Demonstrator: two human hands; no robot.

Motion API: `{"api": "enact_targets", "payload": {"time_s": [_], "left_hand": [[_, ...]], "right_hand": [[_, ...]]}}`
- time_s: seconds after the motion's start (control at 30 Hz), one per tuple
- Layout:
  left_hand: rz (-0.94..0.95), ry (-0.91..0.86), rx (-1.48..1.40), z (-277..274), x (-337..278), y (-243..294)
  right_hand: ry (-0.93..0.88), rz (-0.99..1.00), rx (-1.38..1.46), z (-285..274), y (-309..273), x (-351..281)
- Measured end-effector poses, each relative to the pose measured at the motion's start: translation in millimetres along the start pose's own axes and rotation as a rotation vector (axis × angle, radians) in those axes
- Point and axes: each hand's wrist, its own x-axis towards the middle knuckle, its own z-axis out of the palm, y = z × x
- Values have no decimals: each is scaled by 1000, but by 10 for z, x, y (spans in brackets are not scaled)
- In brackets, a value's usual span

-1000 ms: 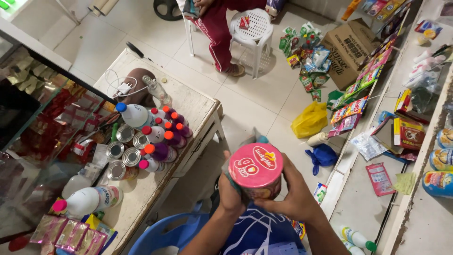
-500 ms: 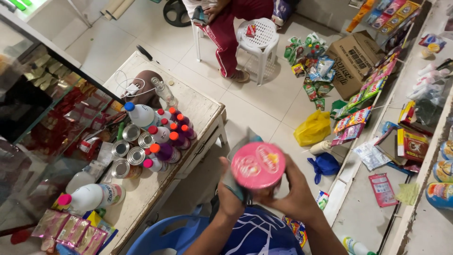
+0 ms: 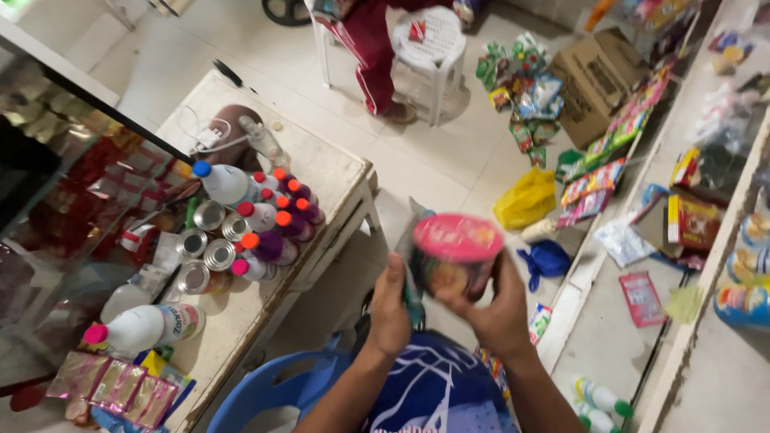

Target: The recorder is cleaning and dusting various store products, specifically cup noodles and canned goods, using a blue cloth.

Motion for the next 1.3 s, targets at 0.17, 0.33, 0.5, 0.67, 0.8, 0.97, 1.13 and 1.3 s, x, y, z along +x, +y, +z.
{"api": "enact_targets", "payload": {"time_s": [0.17,0.33,0.5,0.67,0.8,0.97,1.13,1.3], "left_hand": [[-285,150,201,-6,-30,-274],[-209,149,99,283,-19,161],[-230,80,120,322,-26,111],[-384,94,16,250,-13,-67],[-117,-3,242,428,29,162],[-94,-25,279,516,12,261],[-68,-51,282,299,-51,28],[-53,-23,262,386,-9,79]], "right_hand": [[119,-161,-92,14,116,-3],[32,-92,246,-8,39,-115],[120,10,501,-66,116,-170],[168,47,663,-141,315,-238],[183,60,668,-183,340,-281],[178,79,603,-284,361,-271],[214,78,587,-324,403,-234],[203,77,606,-343,399,-195]]}}
